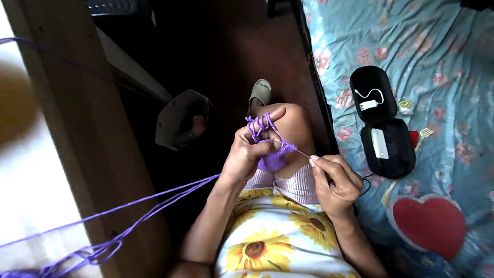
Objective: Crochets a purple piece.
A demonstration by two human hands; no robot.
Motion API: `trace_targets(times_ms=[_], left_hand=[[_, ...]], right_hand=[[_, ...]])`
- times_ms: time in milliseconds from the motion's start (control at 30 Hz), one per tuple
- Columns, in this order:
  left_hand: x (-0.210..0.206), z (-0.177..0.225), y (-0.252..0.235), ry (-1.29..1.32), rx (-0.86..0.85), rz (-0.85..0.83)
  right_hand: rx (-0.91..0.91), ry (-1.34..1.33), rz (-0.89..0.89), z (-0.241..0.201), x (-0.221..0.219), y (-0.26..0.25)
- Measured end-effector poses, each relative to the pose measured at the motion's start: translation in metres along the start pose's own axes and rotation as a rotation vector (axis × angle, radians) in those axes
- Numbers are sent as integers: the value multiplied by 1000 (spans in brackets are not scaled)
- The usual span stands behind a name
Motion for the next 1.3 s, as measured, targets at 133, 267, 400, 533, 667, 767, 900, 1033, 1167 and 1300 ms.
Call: trace_targets(times_ms=[133,267,400,533,667,767,900,1033,1167,1300], left_hand=[[2,-5,-2,72,76,-55],[2,-9,-2,124,117,-99],[2,-13,-2,144,158,-117],[-1,-14,-2,185,162,-171],[-2,-15,-2,190,162,-199],[-3,-13,-1,136,161,-184],[-5,-10,-1,51,155,-165],[-5,-13,-2,56,169,-153],[-4,-14,-2,34,172,-134],[-1,-13,-2,0,159,-78]], right_hand=[[-6,-29,-17,0,0,1],[-58,-122,-55,5,-2,2],[-104,-201,-76,11,-4,4],[-178,-310,-109,17,-6,5],[-229,-369,-146,23,-8,6],[-254,-387,-152,26,-7,6],[-264,-388,-155,27,-8,5],[-264,-367,-156,29,-8,5],[-268,-349,-149,29,-8,5],[-160,-188,-106,22,-1,3]])
Point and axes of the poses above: each hand's wrist, its own y-axis away from the middle knuckle, its own x-axis out of the back of the hand, z = x × y, the point moved 9 cm from there along -y, towards the middle knuckle, and after that the axes turned 5 degrees about y, right-handed, at the moved point
